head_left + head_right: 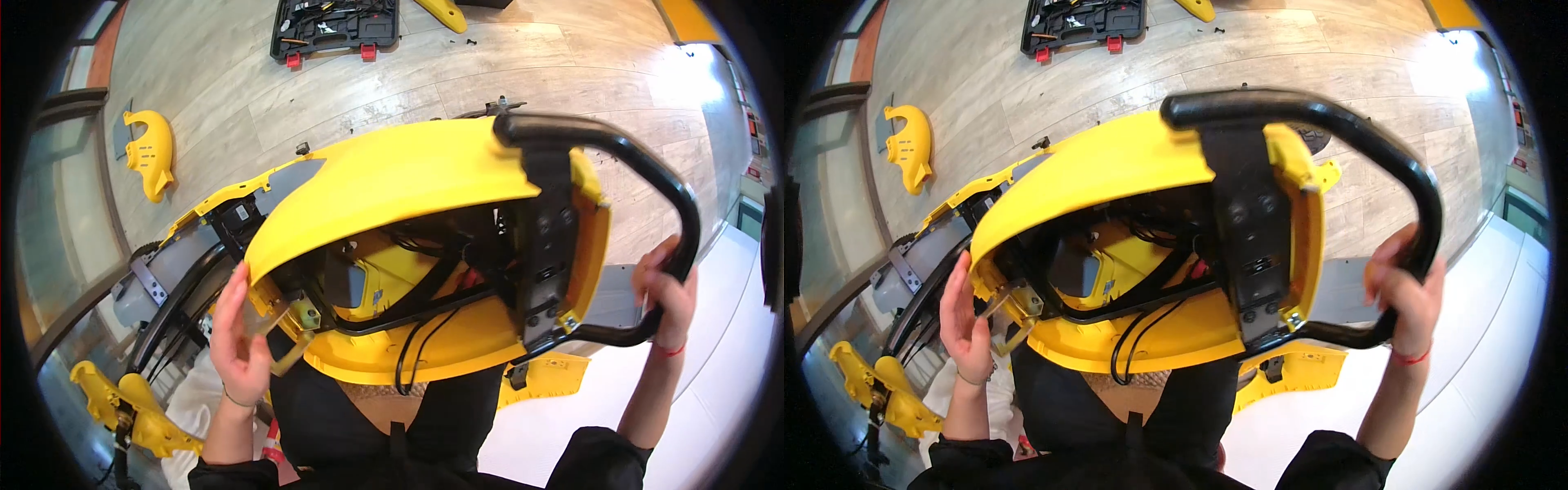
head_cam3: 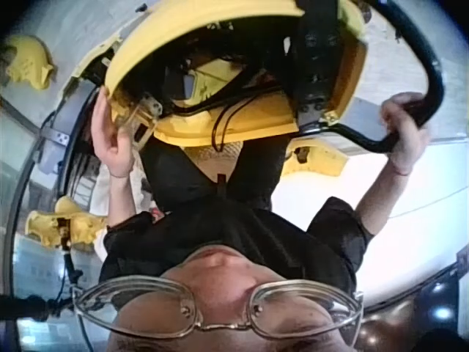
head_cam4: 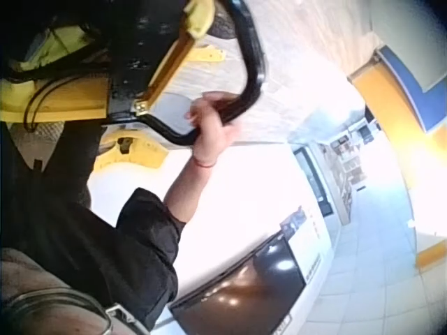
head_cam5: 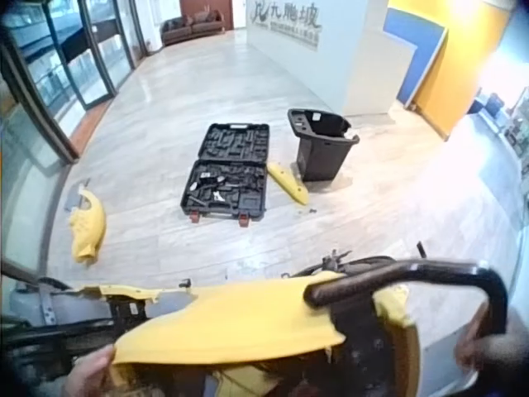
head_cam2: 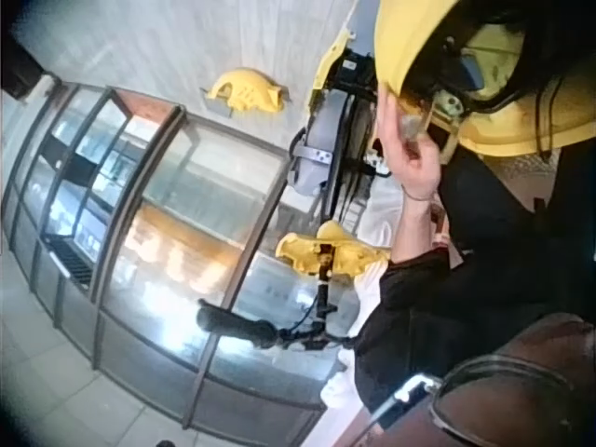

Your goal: Installing panels and a storage compartment on a yellow electric motorcycle using a drill.

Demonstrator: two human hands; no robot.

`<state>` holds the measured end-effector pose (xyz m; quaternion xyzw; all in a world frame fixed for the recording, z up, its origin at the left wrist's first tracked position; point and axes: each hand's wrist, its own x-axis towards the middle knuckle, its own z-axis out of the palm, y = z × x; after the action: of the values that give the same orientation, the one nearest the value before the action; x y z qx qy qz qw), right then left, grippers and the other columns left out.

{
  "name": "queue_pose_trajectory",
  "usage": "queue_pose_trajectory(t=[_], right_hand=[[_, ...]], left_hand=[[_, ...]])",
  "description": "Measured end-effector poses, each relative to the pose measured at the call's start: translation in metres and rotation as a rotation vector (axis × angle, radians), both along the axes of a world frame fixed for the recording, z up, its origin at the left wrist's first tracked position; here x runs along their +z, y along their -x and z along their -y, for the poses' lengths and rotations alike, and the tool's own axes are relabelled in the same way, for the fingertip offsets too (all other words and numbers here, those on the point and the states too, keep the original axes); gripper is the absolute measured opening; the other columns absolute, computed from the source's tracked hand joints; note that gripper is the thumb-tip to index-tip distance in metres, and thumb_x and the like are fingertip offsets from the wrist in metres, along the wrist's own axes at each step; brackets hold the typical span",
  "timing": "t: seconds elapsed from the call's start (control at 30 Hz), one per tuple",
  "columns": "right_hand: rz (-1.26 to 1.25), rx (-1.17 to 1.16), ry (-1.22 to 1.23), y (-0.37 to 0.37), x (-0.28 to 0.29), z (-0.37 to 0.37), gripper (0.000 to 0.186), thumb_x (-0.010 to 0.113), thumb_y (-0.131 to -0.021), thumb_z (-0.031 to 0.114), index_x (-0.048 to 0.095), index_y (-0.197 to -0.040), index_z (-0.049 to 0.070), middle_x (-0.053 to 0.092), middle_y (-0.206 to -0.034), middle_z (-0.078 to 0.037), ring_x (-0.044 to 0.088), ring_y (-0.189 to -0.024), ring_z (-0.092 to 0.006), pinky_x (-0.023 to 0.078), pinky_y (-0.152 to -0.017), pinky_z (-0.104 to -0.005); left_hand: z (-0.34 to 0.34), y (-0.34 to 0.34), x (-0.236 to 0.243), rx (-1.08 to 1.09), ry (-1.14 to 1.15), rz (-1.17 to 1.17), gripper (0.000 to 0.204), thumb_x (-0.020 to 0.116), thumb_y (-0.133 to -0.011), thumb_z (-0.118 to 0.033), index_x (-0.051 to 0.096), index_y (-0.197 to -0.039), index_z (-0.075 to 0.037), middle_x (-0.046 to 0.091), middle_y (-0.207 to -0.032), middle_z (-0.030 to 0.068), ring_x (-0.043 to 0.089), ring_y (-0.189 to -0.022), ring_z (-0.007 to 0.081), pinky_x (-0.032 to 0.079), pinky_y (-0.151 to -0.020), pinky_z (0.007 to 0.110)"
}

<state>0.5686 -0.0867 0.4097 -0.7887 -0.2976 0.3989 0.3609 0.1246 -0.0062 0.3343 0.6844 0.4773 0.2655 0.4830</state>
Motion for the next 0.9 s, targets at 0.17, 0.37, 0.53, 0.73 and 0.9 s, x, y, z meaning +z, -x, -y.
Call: queue_pose_trajectory(t=[0.17, 0.37, 0.53, 0.73, 0.9], right_hand=[[-0.162, -0.095, 0.096, 0.0, 0.011, -0.003, 0.017, 0.053, -0.068, -0.002, 0.055, -0.084, -0.001, 0.054, -0.058, -0.005, 0.052, -0.048, -0.0102, 0.041, -0.045, -0.021], [-0.173, 0.169, 0.084, -0.022, 0.009, -0.003, 0.009, 0.064, -0.071, 0.005, 0.062, -0.078, 0.002, 0.055, -0.058, -0.002, 0.047, -0.05, -0.0061, 0.039, -0.049, -0.0231], [-0.377, 0.361, 0.08, -0.031, 0.008, -0.014, 0.022, 0.07, -0.072, 0.015, 0.058, -0.085, 0.002, 0.053, -0.068, -0.014, 0.053, -0.059, -0.0284, 0.042, -0.054, -0.0336], [-0.697, 0.399, 0.084, -0.113, -0.012, -0.072, 0.03, 0.065, -0.082, 0.016, 0.058, -0.106, 0.001, 0.062, -0.083, -0.01, 0.061, -0.077, -0.0192, 0.047, -0.073, -0.0292], [-0.09, 0.36, 0.035, -0.163, -0.144, -0.183, 0.022, 0.06, -0.082, 0.016, 0.058, -0.097, 0.0, 0.063, -0.089, -0.013, 0.062, -0.082, -0.0234, 0.048, -0.076, -0.0318]], left_hand=[[-0.003, 0.008, 0.03, 0.27, 0.158, -0.201, 0.038, 0.04, -0.084, 0.003, 0.046, -0.121, 0.001, 0.043, -0.132, 0.0193, 0.04, -0.126, 0.0282, 0.027, -0.107, 0.039], [-0.064, -0.094, 0.09, 0.304, -0.062, -0.24, 0.028, 0.043, -0.087, -0.009, 0.051, -0.111, 0.002, 0.05, -0.125, 0.0193, 0.046, -0.119, 0.0283, 0.032, -0.104, 0.04], [-0.101, -0.194, 0.075, -0.348, -0.058, -0.569, 0.038, 0.043, -0.086, -0.025, 0.056, -0.11, 0.002, 0.058, -0.113, 0.0192, 0.054, -0.106, 0.0344, 0.04, -0.094, 0.039], [-0.107, -0.213, 0.058, -0.35, -0.15, -0.655, 0.042, 0.038, -0.083, -0.023, 0.06, -0.107, 0.003, 0.061, -0.11, 0.0203, 0.058, -0.102, 0.0364, 0.044, -0.091, 0.04], [-0.11, -0.212, 0.052, -0.337, -0.158, -0.672, 0.044, 0.039, -0.078, -0.022, 0.061, -0.105, 0.004, 0.062, -0.107, 0.0193, 0.06, -0.099, 0.0352, 0.046, -0.09, 0.04]])
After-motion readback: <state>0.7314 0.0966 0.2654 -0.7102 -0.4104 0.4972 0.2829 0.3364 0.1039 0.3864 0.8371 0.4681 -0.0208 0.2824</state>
